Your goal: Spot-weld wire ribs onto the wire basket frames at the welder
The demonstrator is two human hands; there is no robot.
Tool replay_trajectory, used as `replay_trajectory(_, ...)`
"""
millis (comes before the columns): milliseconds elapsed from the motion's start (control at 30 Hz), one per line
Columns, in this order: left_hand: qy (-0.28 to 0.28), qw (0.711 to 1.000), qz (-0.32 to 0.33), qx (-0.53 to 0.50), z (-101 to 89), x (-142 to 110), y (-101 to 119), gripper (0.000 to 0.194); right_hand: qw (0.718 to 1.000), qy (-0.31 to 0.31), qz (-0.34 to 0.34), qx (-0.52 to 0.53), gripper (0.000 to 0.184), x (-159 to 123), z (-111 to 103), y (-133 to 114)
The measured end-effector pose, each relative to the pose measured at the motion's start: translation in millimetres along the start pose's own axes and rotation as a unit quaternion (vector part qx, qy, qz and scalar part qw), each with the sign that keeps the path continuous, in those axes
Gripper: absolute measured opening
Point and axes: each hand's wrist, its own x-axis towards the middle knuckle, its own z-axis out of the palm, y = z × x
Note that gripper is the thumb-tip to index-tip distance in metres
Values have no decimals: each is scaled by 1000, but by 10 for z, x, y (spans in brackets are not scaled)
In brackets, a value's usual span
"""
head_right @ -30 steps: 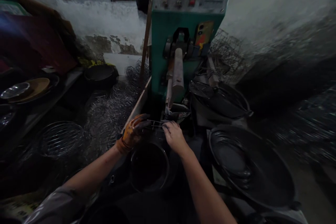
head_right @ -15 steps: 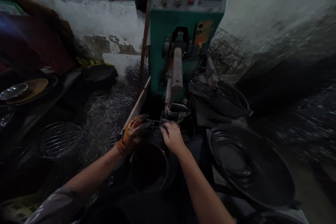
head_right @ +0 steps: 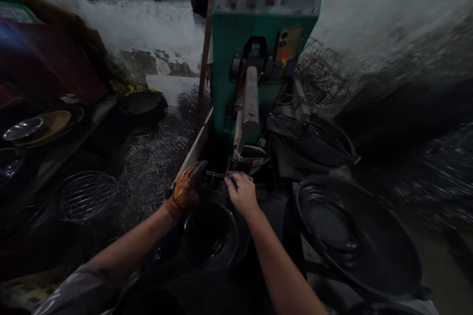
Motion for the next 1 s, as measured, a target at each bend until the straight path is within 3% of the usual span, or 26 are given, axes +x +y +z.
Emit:
replay_trajectory(100, 15, 999, 31, -1, -16, 66, -17, 68, 1000, 11, -2, -7, 26, 7, -1, 4)
replay_trajectory(333, 93, 991, 82, -54, -28, 247, 95, 39, 999, 48, 17, 6, 26, 48, -113, 54)
replay_trajectory(467, 77, 990, 101, -57, -29, 294, 76, 19, 999, 33, 35, 23, 24, 41, -159, 61)
replay_trajectory(600, 57, 992, 105, -42, -5, 350, 26, 20, 997, 41, 62, 28, 24, 47, -157, 64)
replay_trajectory(833, 16, 996, 46, -76, -8, 544, 67, 24, 994, 62, 87, 9, 26, 164, -208, 42)
replay_trajectory(1000, -25, 970, -99, -220, 17, 628, 137, 32, 994, 73, 85, -5, 27, 203, -264, 91)
